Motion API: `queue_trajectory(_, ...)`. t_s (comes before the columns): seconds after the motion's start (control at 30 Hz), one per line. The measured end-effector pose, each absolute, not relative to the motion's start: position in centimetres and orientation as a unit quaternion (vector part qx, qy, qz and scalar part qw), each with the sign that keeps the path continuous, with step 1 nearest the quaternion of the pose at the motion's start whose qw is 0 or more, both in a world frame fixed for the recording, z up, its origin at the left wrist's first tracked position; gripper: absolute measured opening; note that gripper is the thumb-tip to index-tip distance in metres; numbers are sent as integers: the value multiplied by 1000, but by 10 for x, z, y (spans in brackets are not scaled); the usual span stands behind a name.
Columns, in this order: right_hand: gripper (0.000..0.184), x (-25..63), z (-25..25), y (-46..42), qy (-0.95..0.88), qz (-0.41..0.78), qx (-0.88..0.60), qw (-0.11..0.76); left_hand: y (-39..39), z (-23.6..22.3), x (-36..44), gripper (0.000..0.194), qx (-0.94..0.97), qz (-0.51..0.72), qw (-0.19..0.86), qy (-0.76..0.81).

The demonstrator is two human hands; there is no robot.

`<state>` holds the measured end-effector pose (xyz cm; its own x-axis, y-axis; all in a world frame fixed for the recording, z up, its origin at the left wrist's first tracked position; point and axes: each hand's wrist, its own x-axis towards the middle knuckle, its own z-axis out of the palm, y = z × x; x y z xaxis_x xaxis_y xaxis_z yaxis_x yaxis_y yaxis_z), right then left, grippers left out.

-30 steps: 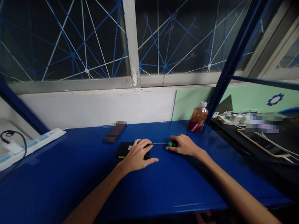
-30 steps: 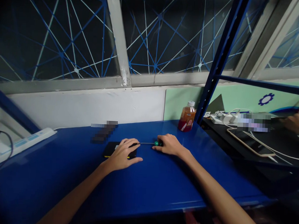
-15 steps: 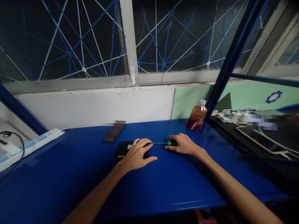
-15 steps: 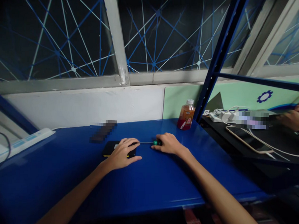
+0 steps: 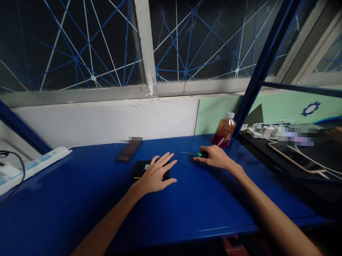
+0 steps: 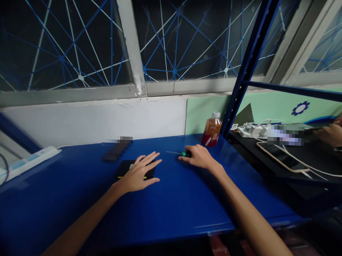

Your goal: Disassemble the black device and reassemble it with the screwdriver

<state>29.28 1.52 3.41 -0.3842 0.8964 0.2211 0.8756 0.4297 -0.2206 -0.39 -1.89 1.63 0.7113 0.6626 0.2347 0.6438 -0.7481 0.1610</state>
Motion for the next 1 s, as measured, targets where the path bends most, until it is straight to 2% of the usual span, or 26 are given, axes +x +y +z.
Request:
queue_trajectory(0.1,40,293,34,15,-832,34,-532,153,-15,27,-16,63,913,140,43,380)
queue_trajectory(0.27,39,289,34,13,-840,23,-523,142,-8,38,-35,52,907,110,76,400)
queue_trajectory(0.63,41,286,34,11,-841,27,-522,141,-5,35,-37,52,911,91,97,389)
queue_trajectory(0.83,44,280,39,5,-853,71,-491,163,-5,33,-37,48,914,110,84,381)
queue_trajectory(1.0,53,267,37,-3,-888,175,-397,154,-4,31,-37,48,912,119,72,385)
